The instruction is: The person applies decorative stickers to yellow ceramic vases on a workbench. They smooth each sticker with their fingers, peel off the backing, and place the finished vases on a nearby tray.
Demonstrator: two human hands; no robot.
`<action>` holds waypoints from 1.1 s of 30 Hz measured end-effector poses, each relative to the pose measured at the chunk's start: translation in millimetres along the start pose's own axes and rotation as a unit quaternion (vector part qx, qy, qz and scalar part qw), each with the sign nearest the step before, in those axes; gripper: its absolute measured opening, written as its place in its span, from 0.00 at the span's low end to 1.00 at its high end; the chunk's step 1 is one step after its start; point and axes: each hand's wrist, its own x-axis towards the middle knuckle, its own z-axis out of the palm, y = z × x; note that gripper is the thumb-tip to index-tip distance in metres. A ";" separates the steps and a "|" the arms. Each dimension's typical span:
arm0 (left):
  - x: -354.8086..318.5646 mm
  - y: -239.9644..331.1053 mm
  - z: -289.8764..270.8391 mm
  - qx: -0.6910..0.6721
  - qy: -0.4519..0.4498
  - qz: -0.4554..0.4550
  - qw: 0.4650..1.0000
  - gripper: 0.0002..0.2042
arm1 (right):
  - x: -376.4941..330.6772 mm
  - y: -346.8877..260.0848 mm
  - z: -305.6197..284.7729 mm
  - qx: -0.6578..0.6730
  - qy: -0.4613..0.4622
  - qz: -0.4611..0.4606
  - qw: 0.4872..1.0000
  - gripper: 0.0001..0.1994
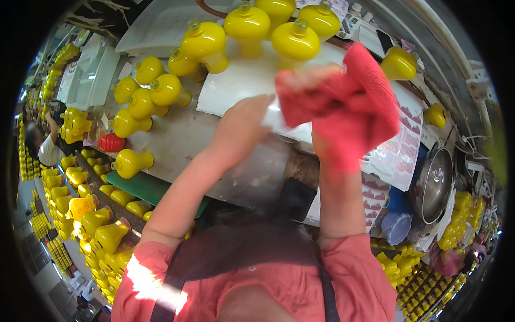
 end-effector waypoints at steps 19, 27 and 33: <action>24.4 52.2 -48.1 -0.719 -0.065 -0.225 0.654 0.37 | -30.3 -45.8 -9.7 -0.371 -0.093 -0.053 0.922 0.18; 53.9 74.4 -13.5 -0.693 0.028 -0.409 0.592 0.24 | -52.8 6.7 6.8 -0.327 -0.018 0.025 0.944 0.29; 40.7 55.0 19.5 -0.353 0.131 -0.159 0.913 0.15 | -67.9 -14.8 -24.7 -0.443 -0.147 0.028 0.884 0.32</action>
